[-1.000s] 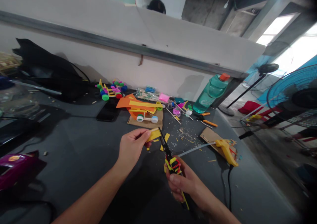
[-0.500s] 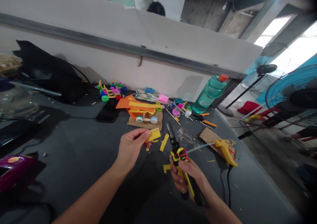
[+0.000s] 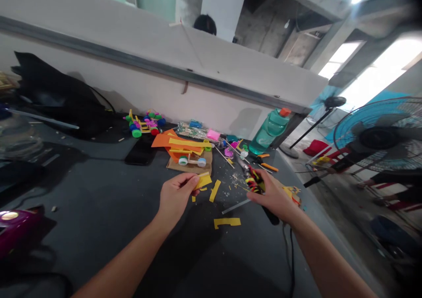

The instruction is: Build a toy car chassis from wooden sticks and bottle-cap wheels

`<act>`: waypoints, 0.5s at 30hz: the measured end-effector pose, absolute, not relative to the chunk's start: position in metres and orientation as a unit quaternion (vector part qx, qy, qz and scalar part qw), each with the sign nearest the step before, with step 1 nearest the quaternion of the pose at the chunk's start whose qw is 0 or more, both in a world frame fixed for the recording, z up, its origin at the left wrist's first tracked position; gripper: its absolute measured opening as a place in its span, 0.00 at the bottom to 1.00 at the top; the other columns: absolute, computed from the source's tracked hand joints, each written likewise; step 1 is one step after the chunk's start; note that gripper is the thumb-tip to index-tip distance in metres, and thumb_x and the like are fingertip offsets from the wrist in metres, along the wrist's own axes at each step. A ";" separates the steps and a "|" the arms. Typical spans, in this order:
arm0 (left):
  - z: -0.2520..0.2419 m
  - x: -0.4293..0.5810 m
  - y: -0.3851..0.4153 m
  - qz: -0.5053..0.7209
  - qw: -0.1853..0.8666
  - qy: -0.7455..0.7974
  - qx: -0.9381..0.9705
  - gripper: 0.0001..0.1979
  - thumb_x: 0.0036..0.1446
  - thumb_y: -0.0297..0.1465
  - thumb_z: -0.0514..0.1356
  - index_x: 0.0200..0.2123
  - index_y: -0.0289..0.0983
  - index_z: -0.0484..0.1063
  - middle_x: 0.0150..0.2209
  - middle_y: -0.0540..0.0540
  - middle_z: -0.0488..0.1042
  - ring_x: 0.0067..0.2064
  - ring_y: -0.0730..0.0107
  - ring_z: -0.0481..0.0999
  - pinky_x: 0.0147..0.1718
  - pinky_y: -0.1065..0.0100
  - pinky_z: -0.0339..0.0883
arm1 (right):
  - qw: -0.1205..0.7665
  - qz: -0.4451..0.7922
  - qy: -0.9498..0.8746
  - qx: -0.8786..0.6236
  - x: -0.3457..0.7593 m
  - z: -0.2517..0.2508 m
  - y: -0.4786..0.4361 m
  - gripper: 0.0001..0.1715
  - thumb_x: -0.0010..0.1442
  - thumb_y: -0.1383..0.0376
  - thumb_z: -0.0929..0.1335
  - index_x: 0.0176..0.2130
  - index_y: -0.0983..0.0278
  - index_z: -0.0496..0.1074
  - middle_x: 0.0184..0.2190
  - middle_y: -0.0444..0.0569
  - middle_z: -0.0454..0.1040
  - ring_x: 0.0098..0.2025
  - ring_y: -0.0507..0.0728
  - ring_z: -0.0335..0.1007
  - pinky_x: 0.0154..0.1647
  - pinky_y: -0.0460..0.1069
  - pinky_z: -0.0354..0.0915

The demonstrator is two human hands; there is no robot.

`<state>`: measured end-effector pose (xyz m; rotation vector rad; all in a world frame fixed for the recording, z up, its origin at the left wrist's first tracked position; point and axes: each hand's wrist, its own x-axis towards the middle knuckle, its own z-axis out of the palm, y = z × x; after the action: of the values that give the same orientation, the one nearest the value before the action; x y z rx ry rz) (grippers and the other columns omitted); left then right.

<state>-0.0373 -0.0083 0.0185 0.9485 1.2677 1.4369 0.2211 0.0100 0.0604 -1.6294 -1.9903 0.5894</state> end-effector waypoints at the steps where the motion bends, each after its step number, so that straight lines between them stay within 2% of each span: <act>1: 0.018 -0.037 -0.008 0.588 0.479 0.519 0.393 0.11 0.47 0.35 0.64 0.30 0.33 0.76 0.23 0.51 0.73 0.22 0.76 0.71 0.24 0.74 0.67 | 0.186 0.148 -0.774 -0.587 0.224 0.057 0.021 0.36 0.42 0.59 0.72 0.51 0.62 0.64 0.47 0.54 0.69 0.48 0.66 0.64 0.48 0.57 0.58; 3: 0.017 -0.037 -0.008 0.586 0.479 0.517 0.400 0.11 0.47 0.35 0.63 0.30 0.33 0.76 0.23 0.51 0.73 0.23 0.75 0.71 0.24 0.74 0.67 | 0.067 0.070 -0.822 -0.562 0.226 0.047 0.043 0.38 0.41 0.59 0.72 0.52 0.64 0.65 0.49 0.56 0.69 0.51 0.68 0.62 0.51 0.57 0.55; 5: 0.014 -0.037 -0.007 0.581 0.483 0.514 0.406 0.10 0.48 0.35 0.63 0.29 0.33 0.76 0.22 0.51 0.73 0.23 0.75 0.71 0.24 0.74 0.67 | -0.001 0.025 -0.828 -0.560 0.226 0.036 0.064 0.38 0.43 0.59 0.71 0.53 0.65 0.64 0.49 0.58 0.69 0.51 0.68 0.63 0.50 0.57 0.56; 11: 0.009 -0.034 -0.007 0.555 0.501 0.500 0.438 0.09 0.48 0.35 0.62 0.28 0.34 0.75 0.22 0.52 0.73 0.22 0.76 0.70 0.22 0.75 0.65 | -0.009 0.013 -0.840 -0.543 0.225 0.010 0.111 0.35 0.40 0.66 0.71 0.51 0.60 0.67 0.50 0.53 0.71 0.52 0.66 0.64 0.51 0.56 0.56; 15: 0.009 -0.033 -0.009 0.550 0.502 0.497 0.445 0.09 0.49 0.35 0.61 0.28 0.35 0.75 0.23 0.52 0.73 0.22 0.76 0.70 0.23 0.75 0.66 | 0.015 0.011 -0.851 -0.525 0.217 0.008 0.105 0.38 0.42 0.71 0.69 0.54 0.60 0.65 0.55 0.53 0.66 0.57 0.65 0.59 0.54 0.58 0.54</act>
<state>-0.0333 -0.0088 0.0093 1.0757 1.2013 1.3284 0.2168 0.1049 0.0077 -1.6338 -2.6483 0.0340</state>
